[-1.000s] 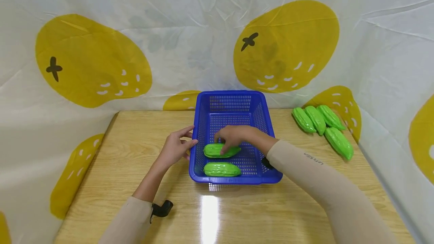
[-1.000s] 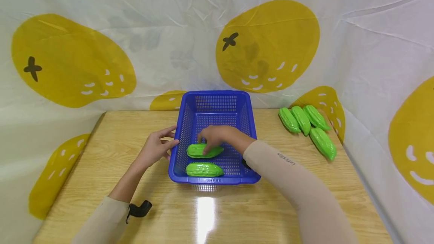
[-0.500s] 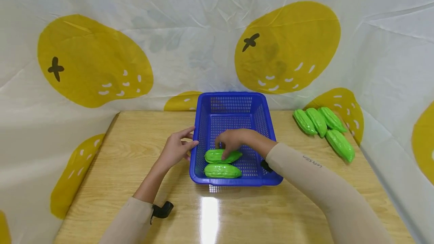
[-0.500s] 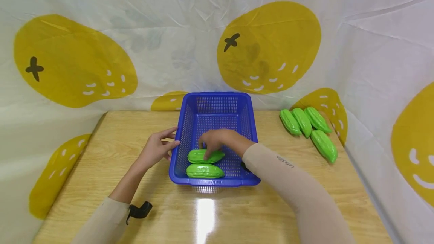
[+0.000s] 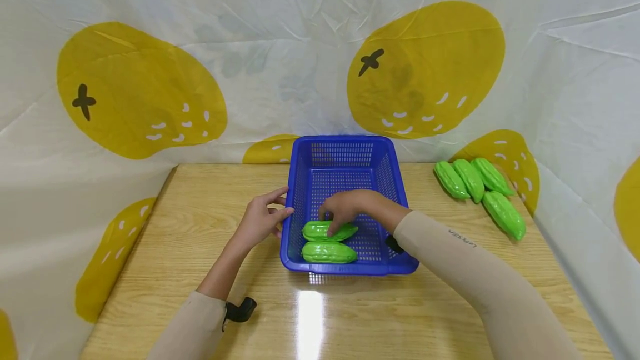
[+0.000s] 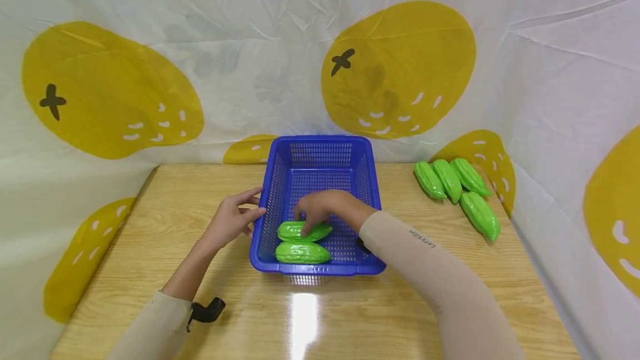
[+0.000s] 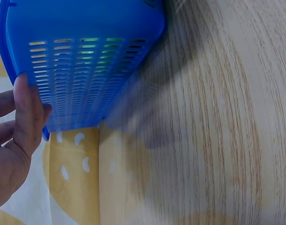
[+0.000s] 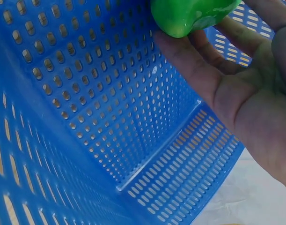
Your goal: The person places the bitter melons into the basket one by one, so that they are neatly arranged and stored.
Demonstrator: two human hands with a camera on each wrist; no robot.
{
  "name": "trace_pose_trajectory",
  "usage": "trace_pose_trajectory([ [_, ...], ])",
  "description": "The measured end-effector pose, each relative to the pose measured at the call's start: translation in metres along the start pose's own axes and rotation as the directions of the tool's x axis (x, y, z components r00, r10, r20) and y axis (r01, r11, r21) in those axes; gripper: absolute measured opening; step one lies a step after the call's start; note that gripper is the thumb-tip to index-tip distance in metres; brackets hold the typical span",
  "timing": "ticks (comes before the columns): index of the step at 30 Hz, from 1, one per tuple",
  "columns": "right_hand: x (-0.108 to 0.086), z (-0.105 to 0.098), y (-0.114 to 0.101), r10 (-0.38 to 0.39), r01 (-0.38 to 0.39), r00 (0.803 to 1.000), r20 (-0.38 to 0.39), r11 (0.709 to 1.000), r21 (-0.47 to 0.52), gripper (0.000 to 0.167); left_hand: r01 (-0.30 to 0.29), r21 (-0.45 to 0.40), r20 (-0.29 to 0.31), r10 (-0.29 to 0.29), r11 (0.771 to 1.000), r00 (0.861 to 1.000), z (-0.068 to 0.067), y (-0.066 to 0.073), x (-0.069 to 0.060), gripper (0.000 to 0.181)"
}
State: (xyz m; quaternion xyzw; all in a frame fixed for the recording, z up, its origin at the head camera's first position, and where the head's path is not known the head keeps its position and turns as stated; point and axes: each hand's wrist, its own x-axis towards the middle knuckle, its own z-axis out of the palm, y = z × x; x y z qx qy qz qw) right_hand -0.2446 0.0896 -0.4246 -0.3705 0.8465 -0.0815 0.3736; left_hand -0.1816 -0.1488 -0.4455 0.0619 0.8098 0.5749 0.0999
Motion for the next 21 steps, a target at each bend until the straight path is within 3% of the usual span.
trace_pose_trajectory([
  [8, -0.0012, -0.0002, 0.0006, -0.009, 0.008, 1.000, -0.009, 1.000, -0.013, 0.056, -0.004, -0.005, -0.002, 0.004, 1.000, 1.000, 0.0004, 0.0008, 0.0001, 0.060],
  [21, -0.0025, 0.0010, 0.0033, -0.029, 0.030, 0.999, -0.045, 1.000, 0.007, 0.049, 0.012, -0.012, -0.006, -0.012, 1.000, 1.000, 0.0004, 0.0012, -0.0020, 0.060],
])
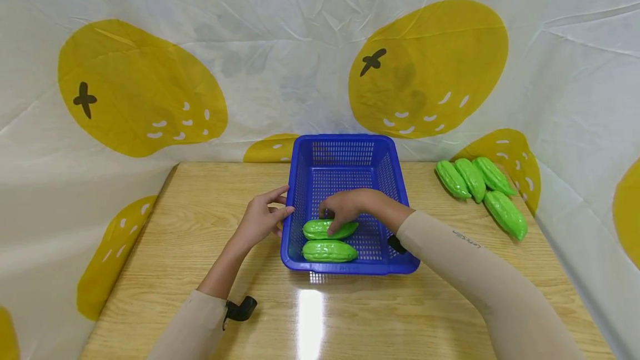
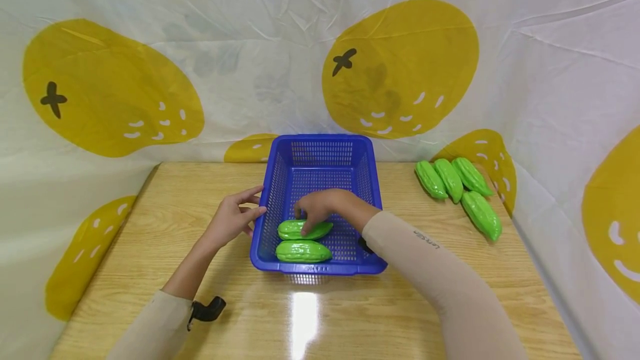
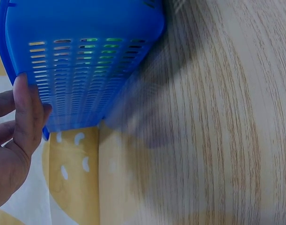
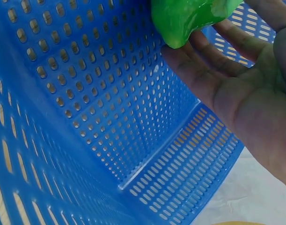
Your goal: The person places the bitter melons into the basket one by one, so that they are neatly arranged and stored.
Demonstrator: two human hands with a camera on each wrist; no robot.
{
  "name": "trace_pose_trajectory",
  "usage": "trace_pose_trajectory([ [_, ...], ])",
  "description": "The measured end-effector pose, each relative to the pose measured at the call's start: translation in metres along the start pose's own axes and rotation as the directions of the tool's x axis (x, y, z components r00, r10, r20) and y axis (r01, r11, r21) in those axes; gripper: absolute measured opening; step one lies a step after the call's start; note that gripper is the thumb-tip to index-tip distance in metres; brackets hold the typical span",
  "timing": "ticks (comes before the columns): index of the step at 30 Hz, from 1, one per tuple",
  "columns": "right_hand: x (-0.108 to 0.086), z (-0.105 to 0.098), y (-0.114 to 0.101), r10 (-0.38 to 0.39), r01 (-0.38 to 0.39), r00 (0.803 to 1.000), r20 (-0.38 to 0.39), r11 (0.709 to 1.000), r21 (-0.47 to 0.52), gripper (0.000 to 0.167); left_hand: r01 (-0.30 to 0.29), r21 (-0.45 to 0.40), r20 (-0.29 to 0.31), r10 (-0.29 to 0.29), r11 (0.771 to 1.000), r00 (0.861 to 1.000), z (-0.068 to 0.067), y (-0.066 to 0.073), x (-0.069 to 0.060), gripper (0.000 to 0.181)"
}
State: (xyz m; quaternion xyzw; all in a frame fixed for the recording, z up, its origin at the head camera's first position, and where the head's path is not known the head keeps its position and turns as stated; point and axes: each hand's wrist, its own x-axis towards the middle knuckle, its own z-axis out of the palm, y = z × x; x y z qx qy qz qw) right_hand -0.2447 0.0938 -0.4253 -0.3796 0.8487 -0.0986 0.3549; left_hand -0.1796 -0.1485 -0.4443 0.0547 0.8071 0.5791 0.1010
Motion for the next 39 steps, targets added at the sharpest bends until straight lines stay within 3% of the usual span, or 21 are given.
trace_pose_trajectory([
  [16, 0.000, 0.002, 0.000, -0.011, 0.011, 1.000, -0.003, 0.999, -0.032, 0.045, -0.006, 0.011, -0.003, 0.007, 1.000, 1.000, 0.001, 0.000, 0.000, 0.060],
  [22, -0.004, -0.002, 0.000, -0.004, 0.004, 1.000, -0.013, 1.000, 0.012, 0.049, -0.013, 0.009, -0.001, 0.013, 1.000, 1.000, 0.000, -0.001, 0.000, 0.060],
  [31, -0.025, -0.022, 0.006, -0.018, 0.024, 0.997, -0.069, 0.996, 0.083, 0.052, -0.026, -0.001, 0.005, 0.026, 1.000, 1.000, 0.000, -0.002, 0.000, 0.059],
  [39, -0.056, -0.039, 0.010, -0.025, 0.053, 0.981, -0.191, 0.988, 0.142, 0.046, -0.019, -0.009, 0.016, 0.019, 1.000, 1.000, -0.001, -0.003, 0.000, 0.060],
])
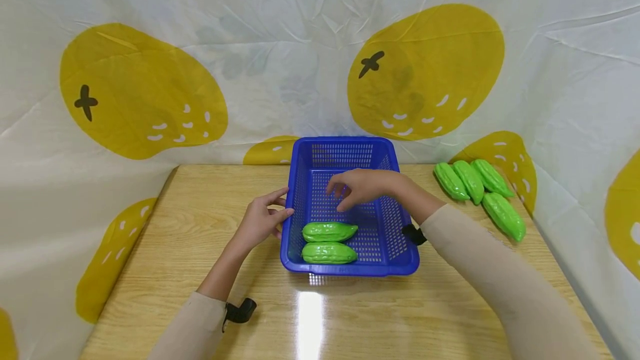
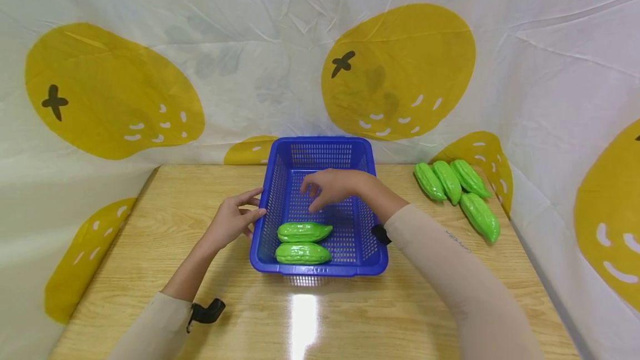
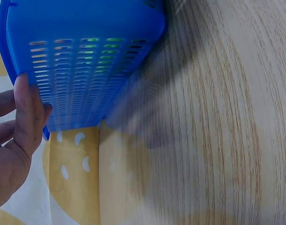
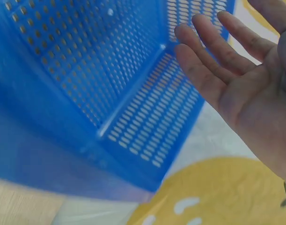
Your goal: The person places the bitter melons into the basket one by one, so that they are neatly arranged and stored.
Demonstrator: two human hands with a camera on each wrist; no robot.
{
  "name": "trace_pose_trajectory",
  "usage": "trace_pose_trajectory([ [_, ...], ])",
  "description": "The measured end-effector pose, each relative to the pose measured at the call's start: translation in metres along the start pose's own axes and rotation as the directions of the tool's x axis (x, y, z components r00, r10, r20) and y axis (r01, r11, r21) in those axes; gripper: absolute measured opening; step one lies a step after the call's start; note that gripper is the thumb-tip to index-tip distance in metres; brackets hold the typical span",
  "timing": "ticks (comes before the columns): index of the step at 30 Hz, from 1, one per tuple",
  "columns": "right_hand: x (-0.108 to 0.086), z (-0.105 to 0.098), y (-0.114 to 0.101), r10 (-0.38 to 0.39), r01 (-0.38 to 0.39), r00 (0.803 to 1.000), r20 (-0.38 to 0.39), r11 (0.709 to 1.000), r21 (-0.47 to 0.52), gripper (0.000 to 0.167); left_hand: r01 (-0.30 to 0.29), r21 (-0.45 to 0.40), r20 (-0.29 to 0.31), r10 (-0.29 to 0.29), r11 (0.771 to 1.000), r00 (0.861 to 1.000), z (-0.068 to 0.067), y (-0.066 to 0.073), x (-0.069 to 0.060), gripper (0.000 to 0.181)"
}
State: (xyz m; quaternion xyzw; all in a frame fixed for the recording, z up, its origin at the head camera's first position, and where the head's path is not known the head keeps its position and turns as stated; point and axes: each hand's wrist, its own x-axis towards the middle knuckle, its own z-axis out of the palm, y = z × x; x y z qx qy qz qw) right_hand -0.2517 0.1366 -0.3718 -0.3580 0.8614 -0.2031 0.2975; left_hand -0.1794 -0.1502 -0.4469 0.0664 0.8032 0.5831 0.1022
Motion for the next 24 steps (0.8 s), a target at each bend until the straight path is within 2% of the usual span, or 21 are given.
trace_pose_trajectory([
  [8, -0.040, -0.010, 0.024, 0.011, 0.004, 0.989, -0.148, 0.995, 0.097, 0.048, -0.003, -0.015, 0.004, 0.003, 1.000, 1.000, 0.002, -0.001, 0.000, 0.060],
  [13, -0.067, -0.014, 0.041, 0.026, 0.015, 0.972, -0.235, 0.985, 0.173, 0.049, 0.003, -0.010, -0.004, -0.003, 1.000, 1.000, 0.001, -0.001, 0.001, 0.060],
  [19, -0.100, -0.012, 0.057, 0.101, -0.007, 0.942, -0.321, 0.960, 0.281, 0.050, 0.011, -0.011, -0.003, -0.011, 1.000, 1.000, 0.000, -0.001, 0.001, 0.061],
  [24, -0.123, -0.004, 0.078, 0.147, -0.016, 0.901, -0.408, 0.951, 0.308, 0.057, 0.014, 0.006, -0.001, -0.014, 1.000, 1.000, -0.001, -0.003, 0.001, 0.060],
])
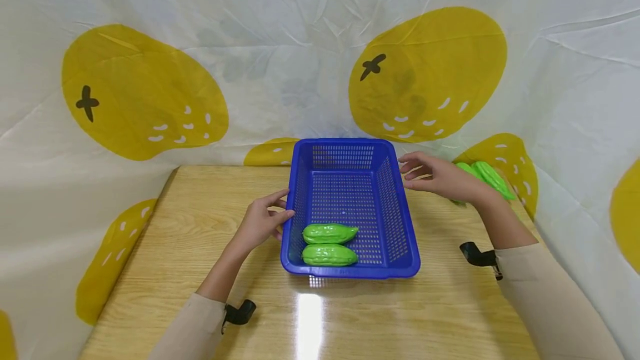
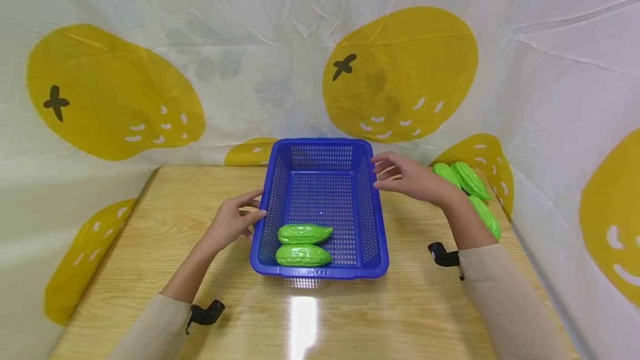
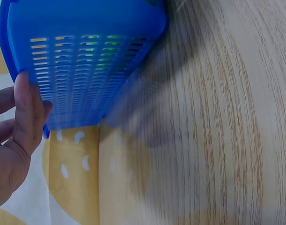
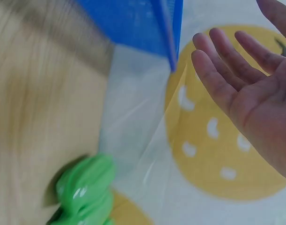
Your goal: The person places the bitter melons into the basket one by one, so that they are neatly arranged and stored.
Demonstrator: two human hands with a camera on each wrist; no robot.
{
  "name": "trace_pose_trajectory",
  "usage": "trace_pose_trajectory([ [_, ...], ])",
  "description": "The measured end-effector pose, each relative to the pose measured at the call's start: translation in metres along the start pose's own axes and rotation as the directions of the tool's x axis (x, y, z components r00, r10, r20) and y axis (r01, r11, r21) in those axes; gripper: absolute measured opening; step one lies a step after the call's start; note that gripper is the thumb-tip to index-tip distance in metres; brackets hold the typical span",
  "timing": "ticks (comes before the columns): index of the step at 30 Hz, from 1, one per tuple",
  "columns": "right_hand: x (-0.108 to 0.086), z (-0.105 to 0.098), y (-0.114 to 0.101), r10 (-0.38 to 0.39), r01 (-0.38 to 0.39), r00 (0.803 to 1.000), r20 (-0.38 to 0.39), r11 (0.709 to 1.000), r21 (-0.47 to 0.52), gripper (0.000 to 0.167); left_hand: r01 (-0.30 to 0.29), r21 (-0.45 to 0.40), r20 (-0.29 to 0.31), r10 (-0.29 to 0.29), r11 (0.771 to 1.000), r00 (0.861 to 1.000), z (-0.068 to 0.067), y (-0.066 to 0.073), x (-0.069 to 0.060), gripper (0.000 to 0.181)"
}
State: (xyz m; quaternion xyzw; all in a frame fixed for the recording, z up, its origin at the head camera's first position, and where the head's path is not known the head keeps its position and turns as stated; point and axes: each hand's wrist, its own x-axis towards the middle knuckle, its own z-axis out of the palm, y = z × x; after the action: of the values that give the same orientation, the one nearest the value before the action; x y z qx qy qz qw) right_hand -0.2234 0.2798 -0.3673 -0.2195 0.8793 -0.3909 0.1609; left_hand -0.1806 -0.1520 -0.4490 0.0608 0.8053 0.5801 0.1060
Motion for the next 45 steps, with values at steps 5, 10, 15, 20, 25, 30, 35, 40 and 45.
trace_pose_trajectory([
  [5, -0.022, -0.007, 0.030, 0.042, -0.043, 0.995, -0.089, 0.999, -0.013, 0.059, -0.006, 0.010, 0.010, 0.006, 1.000, 1.000, -0.002, -0.001, -0.001, 0.061],
  [10, -0.044, -0.015, 0.056, 0.069, -0.073, 0.984, -0.162, 0.997, -0.019, 0.058, -0.002, 0.010, 0.020, 0.002, 1.000, 1.000, -0.002, 0.001, -0.001, 0.061],
  [15, -0.066, -0.024, 0.073, 0.079, -0.090, 0.962, -0.261, 0.995, -0.032, 0.054, -0.003, 0.022, 0.014, 0.002, 1.000, 1.000, -0.001, 0.003, 0.000, 0.061],
  [20, -0.084, -0.032, 0.092, 0.144, -0.161, 0.932, -0.331, 0.987, -0.022, 0.054, -0.006, 0.027, 0.012, 0.006, 1.000, 1.000, -0.002, 0.003, 0.001, 0.061],
  [25, -0.099, -0.032, 0.113, 0.212, -0.240, 0.902, -0.376, 0.970, -0.029, 0.060, -0.002, 0.022, 0.015, 0.001, 1.000, 1.000, -0.002, 0.003, 0.000, 0.061],
  [30, -0.112, -0.031, 0.126, 0.281, -0.312, 0.886, -0.369, 0.950, -0.025, 0.073, 0.001, 0.003, 0.016, -0.001, 1.000, 1.000, -0.002, 0.003, 0.000, 0.061],
  [35, -0.122, -0.028, 0.135, 0.346, -0.383, 0.853, -0.390, 0.924, -0.018, 0.081, 0.003, 0.001, 0.013, -0.003, 1.000, 1.000, -0.001, 0.003, 0.000, 0.061],
  [40, -0.131, -0.022, 0.146, 0.368, -0.410, 0.839, -0.401, 0.912, -0.021, 0.081, 0.006, 0.014, 0.010, -0.006, 1.000, 1.000, -0.002, 0.001, -0.001, 0.061],
  [45, -0.137, -0.018, 0.156, 0.410, -0.467, 0.816, -0.408, 0.883, -0.047, 0.082, -0.007, 0.023, 0.019, 0.007, 1.000, 1.000, -0.002, 0.001, 0.000, 0.061],
])
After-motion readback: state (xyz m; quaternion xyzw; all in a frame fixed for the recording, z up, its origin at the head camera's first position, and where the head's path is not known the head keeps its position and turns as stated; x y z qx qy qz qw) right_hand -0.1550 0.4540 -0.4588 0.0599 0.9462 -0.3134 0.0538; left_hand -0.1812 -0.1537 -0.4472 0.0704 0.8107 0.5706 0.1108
